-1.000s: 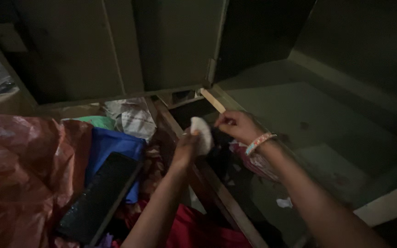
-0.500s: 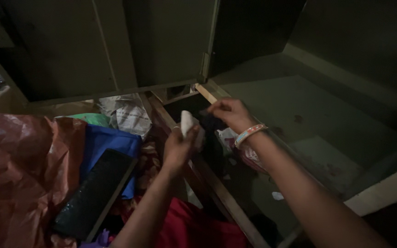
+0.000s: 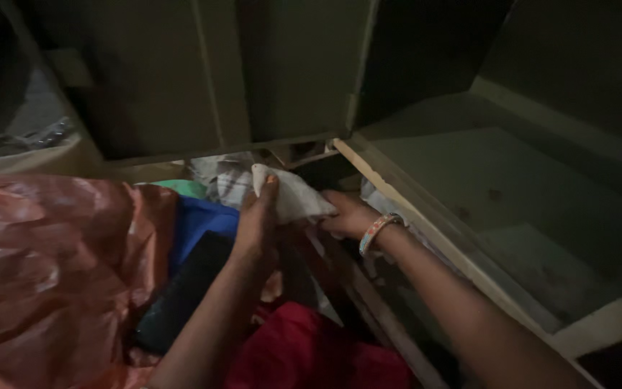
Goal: The person removes items, including clothes in plastic bags, a phone, and a slipper, from a metal cabinet and drawer, placing them onto a pile on the floor.
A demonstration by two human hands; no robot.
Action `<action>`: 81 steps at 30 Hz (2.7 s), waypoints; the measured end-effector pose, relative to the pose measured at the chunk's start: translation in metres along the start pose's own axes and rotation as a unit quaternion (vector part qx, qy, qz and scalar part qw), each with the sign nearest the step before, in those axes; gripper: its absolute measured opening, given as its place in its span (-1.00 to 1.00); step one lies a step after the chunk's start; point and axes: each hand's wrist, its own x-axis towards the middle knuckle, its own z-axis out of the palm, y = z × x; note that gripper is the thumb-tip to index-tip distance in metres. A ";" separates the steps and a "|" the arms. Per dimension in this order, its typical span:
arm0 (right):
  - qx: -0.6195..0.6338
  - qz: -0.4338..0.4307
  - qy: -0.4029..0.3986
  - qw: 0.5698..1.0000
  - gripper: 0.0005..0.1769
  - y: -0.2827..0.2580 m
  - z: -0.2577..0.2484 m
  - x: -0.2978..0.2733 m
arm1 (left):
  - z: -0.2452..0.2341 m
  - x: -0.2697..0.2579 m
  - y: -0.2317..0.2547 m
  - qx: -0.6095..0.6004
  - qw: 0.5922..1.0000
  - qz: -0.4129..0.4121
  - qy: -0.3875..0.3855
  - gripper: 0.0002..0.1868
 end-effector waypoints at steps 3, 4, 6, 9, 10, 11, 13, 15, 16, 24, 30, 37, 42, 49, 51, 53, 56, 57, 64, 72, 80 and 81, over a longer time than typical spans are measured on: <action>-0.013 0.029 -0.013 0.999 -0.36 -0.008 0.004 0.008 | -0.022 -0.003 0.021 0.039 0.997 0.039 0.051 -0.42; -0.052 0.001 -0.010 0.999 -0.41 -0.010 0.003 0.009 | -0.031 -0.005 0.026 0.019 0.997 0.028 0.067 -0.44; -0.132 -0.054 -0.005 0.990 -0.50 -0.015 0.000 0.010 | -0.050 -0.010 0.034 -0.023 0.995 0.006 0.099 -0.50; -0.156 -0.113 0.040 0.980 -0.44 -0.029 0.007 0.011 | -0.082 -0.012 0.044 0.010 0.996 0.063 0.066 -0.53; -0.120 -0.100 0.028 0.987 -0.44 -0.036 0.012 0.012 | -0.093 -0.014 0.046 0.073 0.991 0.077 0.077 -0.55; -0.084 -0.087 0.015 0.993 -0.43 -0.043 0.017 0.012 | -0.104 -0.016 0.050 0.137 0.982 0.091 0.090 -0.57; -0.008 -0.102 -0.021 0.995 -0.40 -0.057 0.029 0.016 | -0.126 -0.021 0.060 0.205 0.967 0.115 0.101 -0.61; 0.071 -0.155 -0.069 0.983 -0.37 -0.072 0.043 0.022 | -0.148 -0.031 0.072 0.215 0.962 0.137 0.099 -0.63; 0.108 -0.131 -0.082 0.982 -0.37 -0.079 0.050 0.024 | -0.159 -0.036 0.081 0.221 0.960 0.143 0.096 -0.64; 0.096 -0.216 -0.128 0.963 -0.46 -0.181 0.118 0.029 | -0.226 -0.133 0.166 0.295 0.937 0.095 0.162 -0.54; 0.014 -0.372 -0.149 0.916 -0.51 -0.287 0.188 0.002 | -0.276 -0.227 0.235 0.393 0.879 0.198 0.185 -0.45; -0.385 -0.462 -0.195 0.775 -0.56 -0.410 0.314 -0.141 | -0.329 -0.352 0.287 0.426 0.819 0.136 0.359 -0.43; -0.346 -0.578 -0.109 0.731 -0.68 -0.438 0.398 -0.198 | -0.378 -0.417 0.306 0.477 0.768 0.118 0.411 -0.40; -0.303 -0.677 -0.079 0.666 -0.69 -0.433 0.474 -0.227 | -0.414 -0.488 0.306 0.570 0.720 0.022 0.394 -0.48; -0.311 -0.689 -0.085 0.649 -0.69 -0.436 0.491 -0.240 | -0.420 -0.505 0.305 0.605 0.703 0.052 0.371 -0.49; -0.338 -0.681 -0.123 0.638 -0.65 -0.440 0.510 -0.255 | -0.429 -0.521 0.307 0.611 0.710 0.028 0.349 -0.50; -0.363 -0.689 -0.122 0.615 -0.73 -0.432 0.530 -0.272 | -0.445 -0.541 0.306 0.535 0.784 0.041 0.313 -0.50; -0.344 -0.708 -0.117 0.605 -0.71 -0.430 0.535 -0.274 | -0.450 -0.551 0.307 0.493 0.814 0.055 0.301 -0.49; -0.332 -0.653 -0.253 0.632 -0.71 -0.469 0.536 -0.265 | -0.464 -0.597 0.314 0.556 0.731 0.015 0.396 -0.53; -0.047 -0.669 -0.285 0.685 -0.64 -0.483 0.551 -0.240 | -0.469 -0.617 0.320 0.431 0.811 0.087 0.386 -0.60; 0.121 -0.352 -0.639 0.673 -0.67 -0.476 0.574 -0.250 | -0.459 -0.621 0.323 0.320 0.872 0.154 0.336 -0.78; 0.112 -0.377 -0.627 0.673 -0.66 -0.477 0.575 -0.251 | -0.459 -0.622 0.325 0.297 0.881 0.170 0.327 -0.80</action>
